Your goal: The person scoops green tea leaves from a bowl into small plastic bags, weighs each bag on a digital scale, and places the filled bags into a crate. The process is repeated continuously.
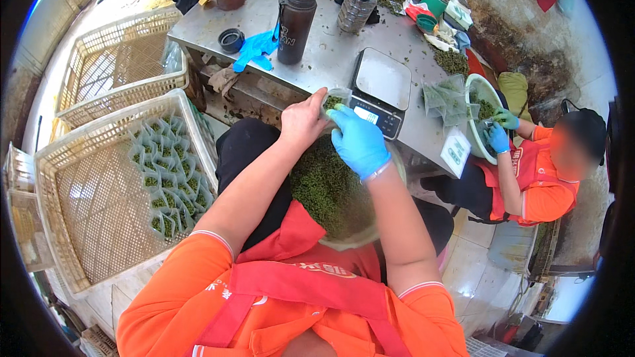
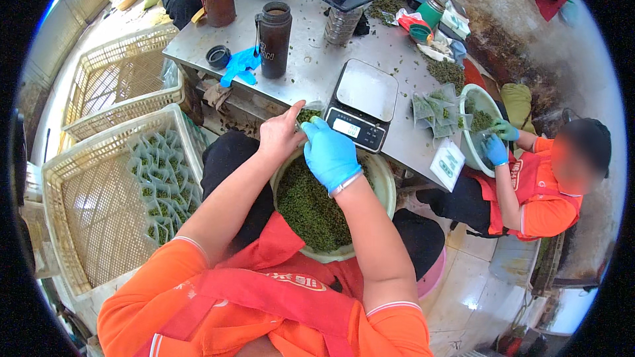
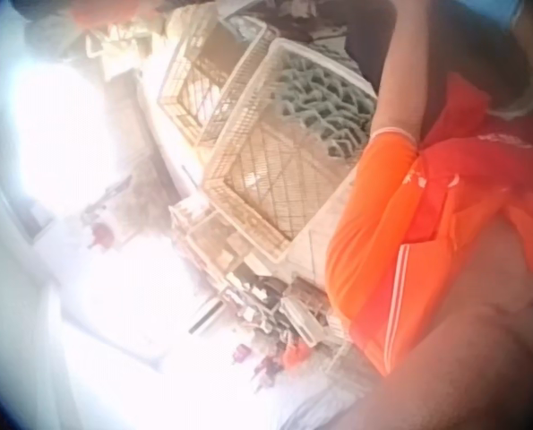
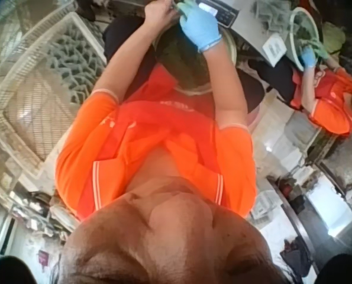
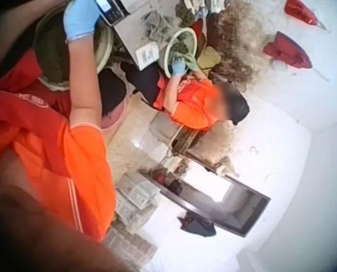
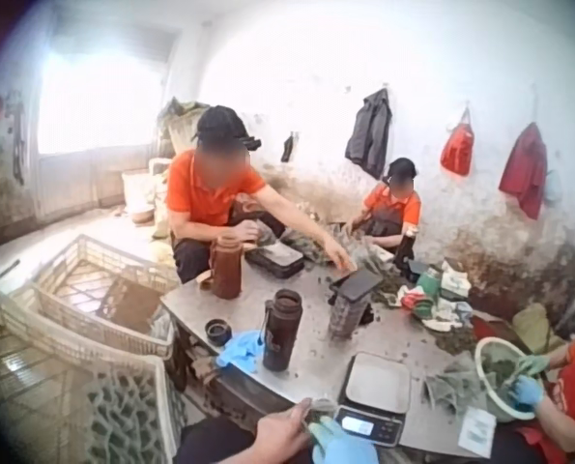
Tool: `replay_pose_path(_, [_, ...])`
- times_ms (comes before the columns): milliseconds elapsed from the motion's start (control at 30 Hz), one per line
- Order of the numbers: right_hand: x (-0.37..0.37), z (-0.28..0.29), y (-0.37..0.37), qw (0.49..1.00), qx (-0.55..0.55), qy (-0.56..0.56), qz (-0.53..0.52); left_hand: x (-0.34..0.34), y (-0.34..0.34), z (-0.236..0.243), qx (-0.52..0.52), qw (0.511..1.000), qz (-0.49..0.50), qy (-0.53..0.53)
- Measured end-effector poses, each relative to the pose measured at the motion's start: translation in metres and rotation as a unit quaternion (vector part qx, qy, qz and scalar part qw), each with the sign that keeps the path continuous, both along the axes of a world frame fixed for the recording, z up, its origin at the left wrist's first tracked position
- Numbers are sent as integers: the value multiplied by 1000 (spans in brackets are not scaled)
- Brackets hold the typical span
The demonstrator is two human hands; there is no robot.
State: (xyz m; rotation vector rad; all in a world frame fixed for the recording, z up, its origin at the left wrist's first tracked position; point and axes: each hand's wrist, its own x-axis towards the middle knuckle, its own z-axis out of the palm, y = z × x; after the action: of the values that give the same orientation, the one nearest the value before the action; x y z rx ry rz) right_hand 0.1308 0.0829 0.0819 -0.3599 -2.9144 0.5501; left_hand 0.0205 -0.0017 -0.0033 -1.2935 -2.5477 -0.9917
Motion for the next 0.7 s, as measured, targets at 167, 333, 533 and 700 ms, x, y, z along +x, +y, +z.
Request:
replay_pose_path(167, [-3,-17,-2,998,55,-4,-32,3,2,2,4,1000,2,8])
replay_pose_path(333, [-26,-50,15,996,42,-77,-17,2,3,-6,46,998,-31,41])
replay_pose_path(533, [-6,-24,0,999,16,14,-24,1,7,-3,-3,1000,-6,9])
replay_pose_path(700, [-16,-55,23,1000,-18,-5,8,5,8,-1,15,998,-41,51])
